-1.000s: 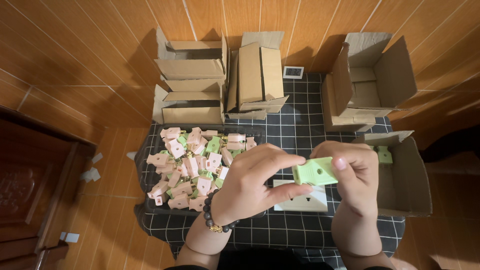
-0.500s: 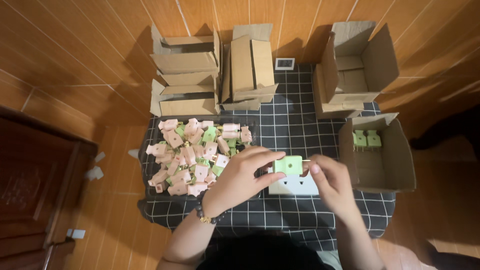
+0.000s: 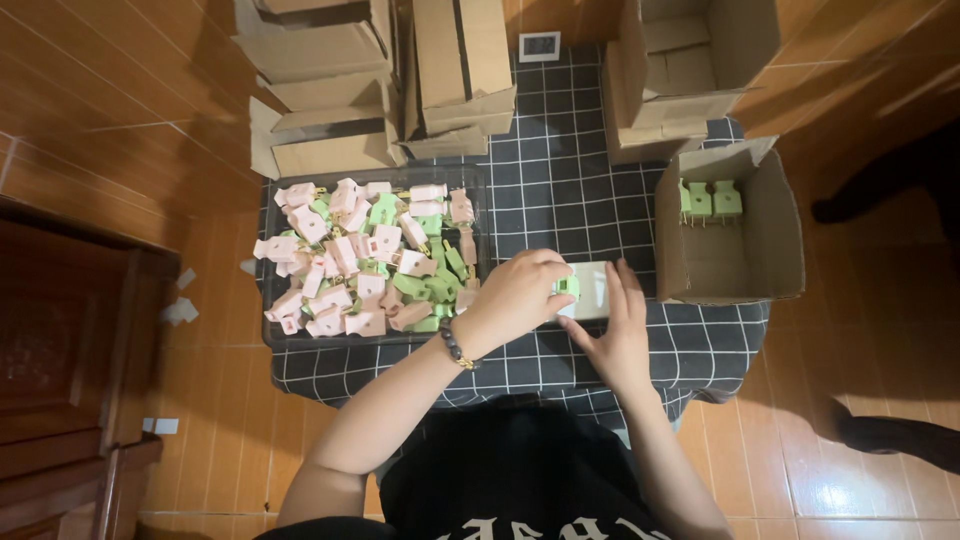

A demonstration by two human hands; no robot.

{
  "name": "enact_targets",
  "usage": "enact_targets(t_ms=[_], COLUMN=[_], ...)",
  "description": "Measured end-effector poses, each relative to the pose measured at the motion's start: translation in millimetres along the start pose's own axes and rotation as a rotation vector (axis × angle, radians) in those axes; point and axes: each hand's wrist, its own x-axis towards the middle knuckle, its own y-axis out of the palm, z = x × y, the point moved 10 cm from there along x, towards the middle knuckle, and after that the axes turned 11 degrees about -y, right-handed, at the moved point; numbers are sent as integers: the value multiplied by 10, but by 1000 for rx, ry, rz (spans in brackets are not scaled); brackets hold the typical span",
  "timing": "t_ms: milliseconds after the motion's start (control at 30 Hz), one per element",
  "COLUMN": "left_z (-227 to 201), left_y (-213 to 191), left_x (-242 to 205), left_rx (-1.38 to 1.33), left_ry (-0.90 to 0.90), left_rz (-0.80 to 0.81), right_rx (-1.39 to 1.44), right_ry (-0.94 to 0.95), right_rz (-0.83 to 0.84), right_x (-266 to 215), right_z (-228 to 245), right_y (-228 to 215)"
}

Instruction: The person picks up green plastic plug housings and white internal components from a tray, inserts the internal parts into the housings by hand, and places the assembled adapters into a cardboard box.

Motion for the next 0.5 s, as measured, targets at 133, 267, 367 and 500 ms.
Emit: enact_targets(t_ms=[133, 267, 367, 500], left_z=[73, 244, 395, 551], left_y=[338, 870, 1207, 1364], left_x=[119, 307, 458, 513], left_rx=[81, 172, 107, 108], left_ry=[27, 55, 54, 19], left_rz=[-50, -41, 11, 2], right_rx=[-38, -128, -146, -167], right_ry=[-48, -81, -73, -47], right_rz=[64, 84, 114, 142], right_x=[16, -69, -109, -119], right_z=[-32, -223, -303, -383], right_y=[99, 267, 331, 393])
